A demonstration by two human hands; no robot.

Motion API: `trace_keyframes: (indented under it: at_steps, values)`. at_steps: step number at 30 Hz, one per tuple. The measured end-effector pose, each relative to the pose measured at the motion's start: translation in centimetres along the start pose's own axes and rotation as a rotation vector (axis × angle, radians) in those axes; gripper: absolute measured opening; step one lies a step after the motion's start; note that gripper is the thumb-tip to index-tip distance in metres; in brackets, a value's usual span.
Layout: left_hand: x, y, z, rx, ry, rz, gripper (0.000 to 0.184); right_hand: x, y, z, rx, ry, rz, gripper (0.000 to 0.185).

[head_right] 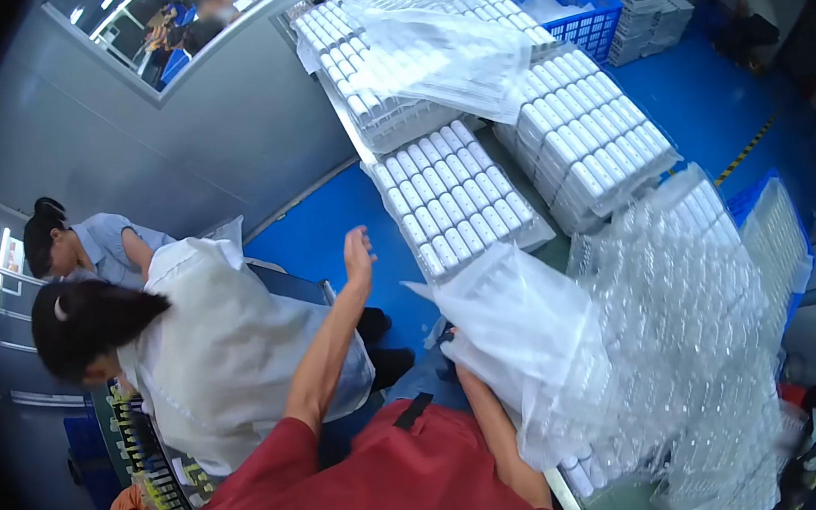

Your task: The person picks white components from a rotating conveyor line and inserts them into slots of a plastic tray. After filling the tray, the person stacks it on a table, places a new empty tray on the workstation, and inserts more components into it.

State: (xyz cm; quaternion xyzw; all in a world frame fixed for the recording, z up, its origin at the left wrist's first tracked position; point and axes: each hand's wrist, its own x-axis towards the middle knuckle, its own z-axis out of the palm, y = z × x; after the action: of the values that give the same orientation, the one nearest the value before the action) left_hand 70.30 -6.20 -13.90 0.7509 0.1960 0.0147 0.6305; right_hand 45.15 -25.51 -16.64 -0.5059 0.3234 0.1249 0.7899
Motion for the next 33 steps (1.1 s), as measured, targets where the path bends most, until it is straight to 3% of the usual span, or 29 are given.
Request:
trace_keyframes:
  at_steps: [1,3,6,9,10,12,13,16,19,22,24,27,32,33]
  values:
    - [4.0,-0.2,0.8,0.122,0.041,0.123,0.043,0.8,-0.8,0.0,0.069,0.035,0.011,0.052]
    - [10.8,0.1,2.2,0.065,0.037,0.115,0.045,1.7,-2.3,-0.1,0.213,0.105,0.023,0.056]
    - [14.4,4.3,4.7,-0.175,-0.111,-0.210,0.050,3.1,-3.8,0.1,0.369,0.199,0.027,0.062]
    - [18.3,1.8,7.0,-0.031,-0.379,-0.053,0.058,5.1,-4.6,2.0,0.481,0.255,0.018,0.069]
    - [19.5,0.8,7.5,-0.118,-0.452,-0.041,0.067,5.6,-4.7,2.5,0.505,0.269,0.018,0.071]
    - [21.7,-1.2,7.8,-0.149,-0.520,-0.142,0.073,6.6,-5.0,3.2,0.531,0.290,0.012,0.075]
    - [21.6,-2.7,8.3,-0.114,-0.412,-0.011,0.073,7.1,-5.1,3.5,0.539,0.288,0.014,0.077]
    - [20.0,-0.8,7.1,-0.061,-0.451,-0.122,0.074,8.6,-5.7,3.7,0.556,0.247,0.031,0.088]
    - [17.5,-1.3,6.7,-0.055,-0.351,-0.026,0.055,9.0,-7.1,4.5,0.661,0.241,0.021,0.079]
    - [13.5,-1.8,5.4,-0.087,-0.310,-0.005,0.046,9.0,-5.7,2.6,0.671,0.402,-0.063,0.072]
    - [11.0,-2.7,4.2,-0.134,-0.326,-0.081,0.045,7.0,-3.9,1.5,0.620,0.436,0.003,0.068]
    - [7.5,-3.5,1.1,-0.133,-0.261,-0.011,0.043,1.6,-3.1,2.7,0.580,0.439,0.202,0.066]
    - [4.3,-7.2,-5.3,-0.196,-0.259,-0.169,0.046,-2.4,-0.7,0.9,0.565,0.148,0.307,0.068]
    - [3.2,-6.0,-6.5,-0.070,-0.259,-0.133,0.050,-3.2,-0.9,0.6,0.551,0.107,0.333,0.067]
